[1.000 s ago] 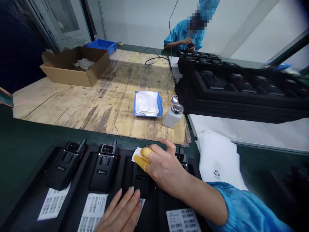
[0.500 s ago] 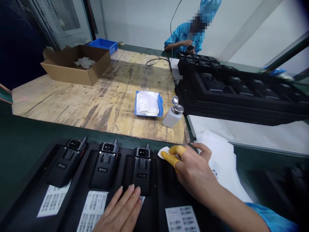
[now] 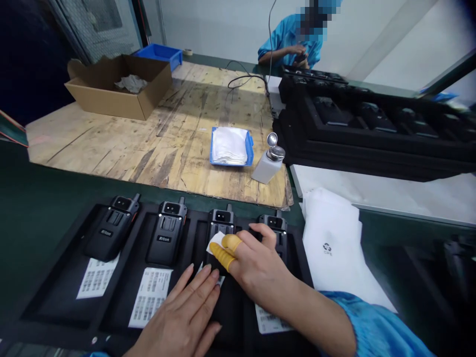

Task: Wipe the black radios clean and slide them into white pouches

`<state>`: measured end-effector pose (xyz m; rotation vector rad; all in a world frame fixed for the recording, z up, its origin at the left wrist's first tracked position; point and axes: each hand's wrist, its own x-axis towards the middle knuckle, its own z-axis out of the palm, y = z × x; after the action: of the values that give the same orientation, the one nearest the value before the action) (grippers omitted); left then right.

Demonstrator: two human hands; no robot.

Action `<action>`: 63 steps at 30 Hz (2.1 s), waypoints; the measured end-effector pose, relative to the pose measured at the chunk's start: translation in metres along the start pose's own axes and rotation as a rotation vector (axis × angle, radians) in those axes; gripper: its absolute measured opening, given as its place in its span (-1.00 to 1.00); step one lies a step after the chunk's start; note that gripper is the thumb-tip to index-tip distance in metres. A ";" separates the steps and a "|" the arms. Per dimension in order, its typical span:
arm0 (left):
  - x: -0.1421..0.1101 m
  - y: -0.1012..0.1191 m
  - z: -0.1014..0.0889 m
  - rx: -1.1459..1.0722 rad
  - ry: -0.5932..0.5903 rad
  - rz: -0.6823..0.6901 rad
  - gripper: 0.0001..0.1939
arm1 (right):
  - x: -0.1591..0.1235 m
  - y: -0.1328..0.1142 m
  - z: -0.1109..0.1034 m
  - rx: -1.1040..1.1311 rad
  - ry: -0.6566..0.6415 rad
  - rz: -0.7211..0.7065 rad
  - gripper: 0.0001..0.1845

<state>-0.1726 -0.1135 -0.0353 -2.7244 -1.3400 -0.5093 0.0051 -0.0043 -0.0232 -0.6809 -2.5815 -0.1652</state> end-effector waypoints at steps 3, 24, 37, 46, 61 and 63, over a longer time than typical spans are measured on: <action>0.000 0.001 -0.001 0.008 -0.035 -0.005 -0.63 | 0.005 0.000 0.002 -0.009 -0.022 -0.048 -0.80; 0.001 0.000 -0.002 0.008 -0.088 -0.001 -0.61 | -0.003 0.004 -0.004 -0.006 -0.008 -0.039 -0.77; 0.008 0.001 -0.009 0.046 -0.041 0.012 -0.63 | -0.031 0.011 -0.012 -0.043 0.014 0.068 -0.69; 0.009 0.003 -0.010 -0.014 -0.048 -0.018 -0.64 | -0.028 0.021 -0.023 -0.144 0.015 0.173 -0.73; 0.008 0.003 -0.009 0.012 -0.105 -0.008 -0.63 | -0.032 0.007 -0.010 -0.033 -0.005 0.082 -0.75; 0.007 0.003 -0.009 -0.001 -0.098 -0.016 -0.63 | -0.035 0.009 -0.015 -0.046 0.012 0.095 -0.73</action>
<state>-0.1688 -0.1119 -0.0245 -2.7749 -1.3851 -0.3826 0.0427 -0.0151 -0.0260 -0.8145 -2.5349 -0.1980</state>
